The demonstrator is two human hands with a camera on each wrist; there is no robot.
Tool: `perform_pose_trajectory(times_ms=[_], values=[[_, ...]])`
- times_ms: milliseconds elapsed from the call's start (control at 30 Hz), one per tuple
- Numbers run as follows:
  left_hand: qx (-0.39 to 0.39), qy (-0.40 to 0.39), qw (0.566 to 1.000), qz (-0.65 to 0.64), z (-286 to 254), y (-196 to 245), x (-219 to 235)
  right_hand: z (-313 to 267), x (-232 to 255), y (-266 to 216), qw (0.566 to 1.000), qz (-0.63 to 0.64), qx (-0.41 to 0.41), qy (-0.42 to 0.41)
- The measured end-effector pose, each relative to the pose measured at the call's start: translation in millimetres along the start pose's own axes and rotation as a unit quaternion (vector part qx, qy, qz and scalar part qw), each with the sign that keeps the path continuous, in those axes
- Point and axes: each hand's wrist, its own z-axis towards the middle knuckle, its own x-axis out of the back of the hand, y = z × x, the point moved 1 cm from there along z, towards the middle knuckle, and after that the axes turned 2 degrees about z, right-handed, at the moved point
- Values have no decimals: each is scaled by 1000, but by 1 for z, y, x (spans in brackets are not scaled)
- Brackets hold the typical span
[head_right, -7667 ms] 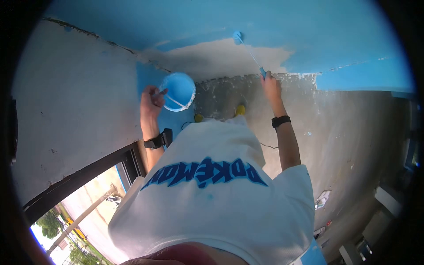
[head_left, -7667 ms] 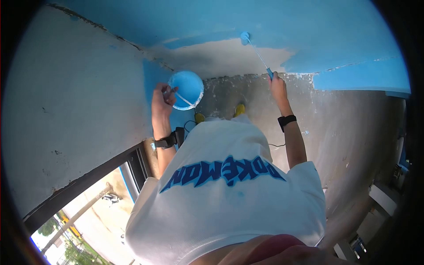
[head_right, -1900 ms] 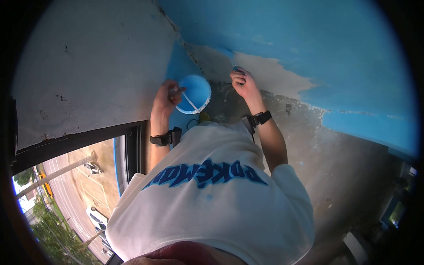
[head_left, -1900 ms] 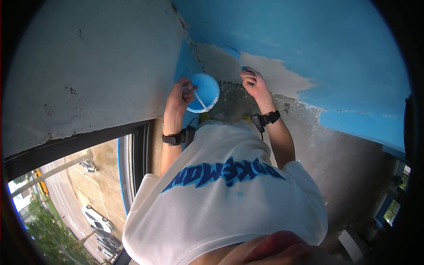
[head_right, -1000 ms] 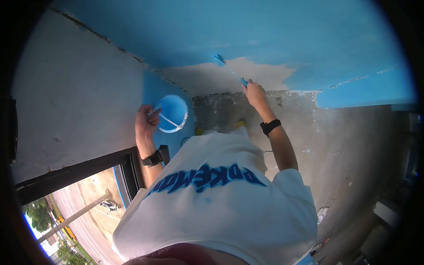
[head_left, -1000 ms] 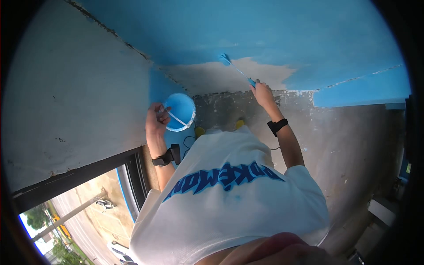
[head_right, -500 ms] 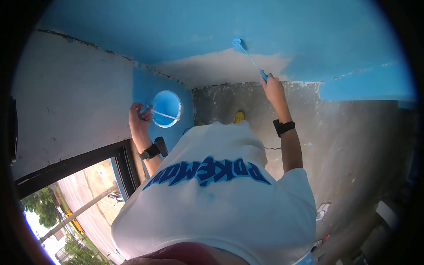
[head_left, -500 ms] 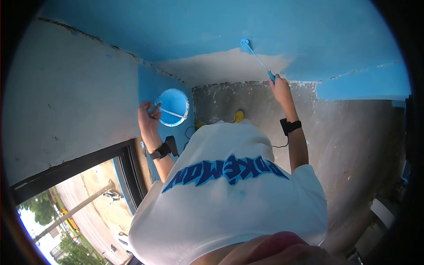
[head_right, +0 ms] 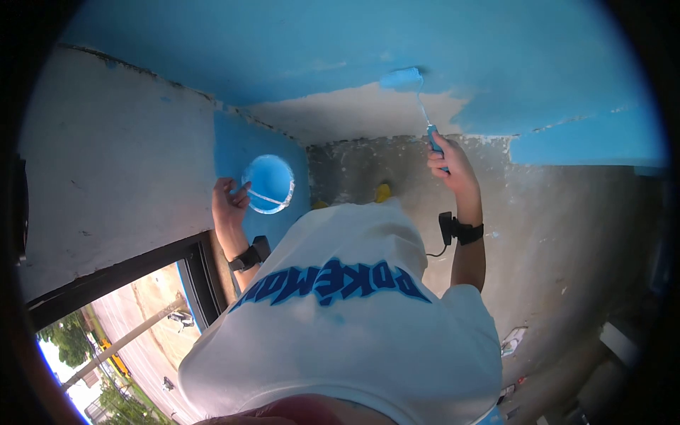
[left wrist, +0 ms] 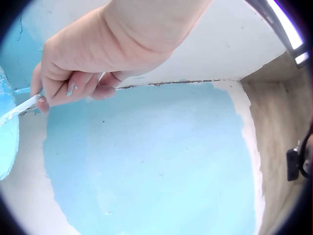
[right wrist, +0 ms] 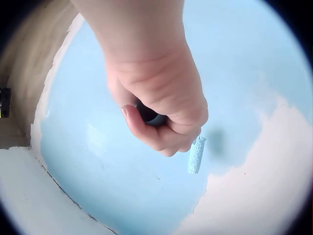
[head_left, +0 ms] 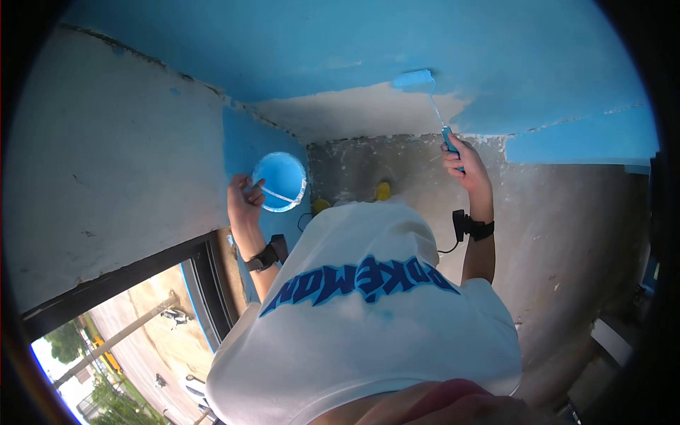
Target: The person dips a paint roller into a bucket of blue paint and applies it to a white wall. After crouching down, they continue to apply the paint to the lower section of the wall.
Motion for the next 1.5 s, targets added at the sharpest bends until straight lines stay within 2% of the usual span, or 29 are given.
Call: perform_pose_trajectory(times_ms=[67, 200, 267, 300, 367, 467, 567, 700, 800, 900, 1200, 1267, 1400, 1467, 1500], values=[[-28, -11, 999, -19, -3, 1, 0, 11, 0, -11, 995, 76, -29, -61], [-44, 17, 999, -15, -2, 3, 5, 53, 16, -16, 977, 153, -87, -119], [-77, 20, 996, -33, -9, 2, 6, 87, 29, -6, 940, 264, -156, -151], [-79, 24, 996, -40, -7, 3, 6, 108, 28, 0, 941, 257, -159, -154], [-75, -1, 996, -48, -10, 3, 9, 147, 26, 12, 931, 301, -180, -97], [-79, -3, 996, -49, -1, -1, 19, 221, 32, 47, 941, 278, -181, -71], [-85, -5, 995, -45, -8, 1, 9, 245, 26, 61, 941, 272, -192, -49], [-76, -17, 996, -32, -11, 5, 9, 218, 17, 57, 953, 252, -159, -48], [-63, -27, 997, -20, -6, 4, 11, 172, 4, 34, 951, 259, -160, -62], [-55, -45, 997, -19, 2, -2, 17, 126, -9, 23, 966, 228, -118, -38], [-56, -56, 997, 9, 1, 0, 13, 44, -27, -7, 980, 159, -75, -90], [-64, -60, 996, -3, 8, -3, 17, 39, -26, -11, 958, 222, -116, -143], [-64, -61, 996, 10, 5, -1, 12, 32, -35, -16, 953, 222, -126, -164], [-80, -53, 995, -3, -1, 1, 7, 35, -35, -11, 917, 313, -139, -204], [-84, -54, 995, 0, -3, 2, 6, 45, -32, -3, 916, 315, -137, -207]])
